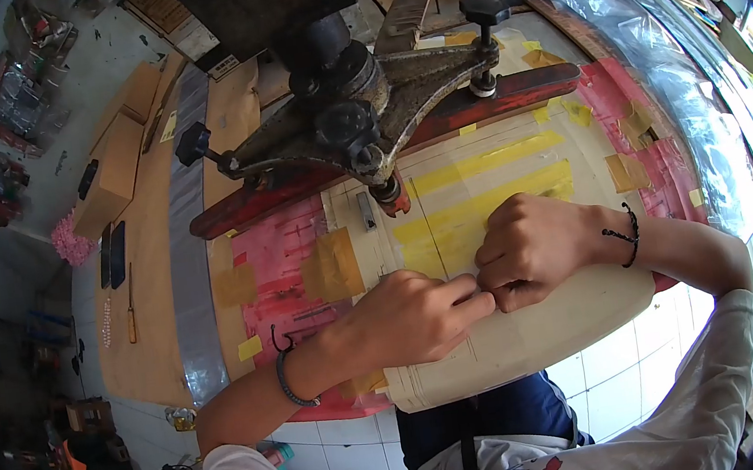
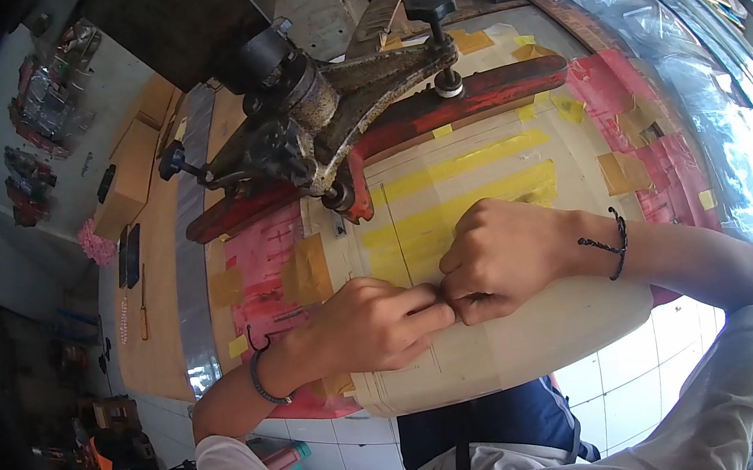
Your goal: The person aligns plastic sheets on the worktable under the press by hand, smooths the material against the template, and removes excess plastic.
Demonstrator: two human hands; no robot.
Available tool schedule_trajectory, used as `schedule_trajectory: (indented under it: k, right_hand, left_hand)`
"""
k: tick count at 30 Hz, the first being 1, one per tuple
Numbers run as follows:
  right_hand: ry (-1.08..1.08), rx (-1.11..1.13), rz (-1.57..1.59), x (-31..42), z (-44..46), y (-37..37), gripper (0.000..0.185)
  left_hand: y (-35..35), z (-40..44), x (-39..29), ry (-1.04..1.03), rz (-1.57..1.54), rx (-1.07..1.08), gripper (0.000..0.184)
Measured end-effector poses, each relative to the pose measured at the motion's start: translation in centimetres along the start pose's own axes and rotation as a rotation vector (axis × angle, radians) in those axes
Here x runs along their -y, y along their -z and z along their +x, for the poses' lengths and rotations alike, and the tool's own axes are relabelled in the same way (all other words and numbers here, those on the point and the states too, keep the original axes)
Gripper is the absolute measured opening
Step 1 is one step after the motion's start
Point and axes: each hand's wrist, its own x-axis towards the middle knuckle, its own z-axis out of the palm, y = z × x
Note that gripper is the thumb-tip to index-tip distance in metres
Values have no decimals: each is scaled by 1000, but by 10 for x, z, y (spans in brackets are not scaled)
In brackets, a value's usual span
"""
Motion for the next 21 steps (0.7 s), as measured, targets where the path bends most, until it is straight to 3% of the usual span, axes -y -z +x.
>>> schedule_trajectory:
  k: [21]
  right_hand:
    - [-17, -1, -10, 0, 1, 1, 25]
  left_hand:
    - [-3, -2, 1, 7, -16, 6, 26]
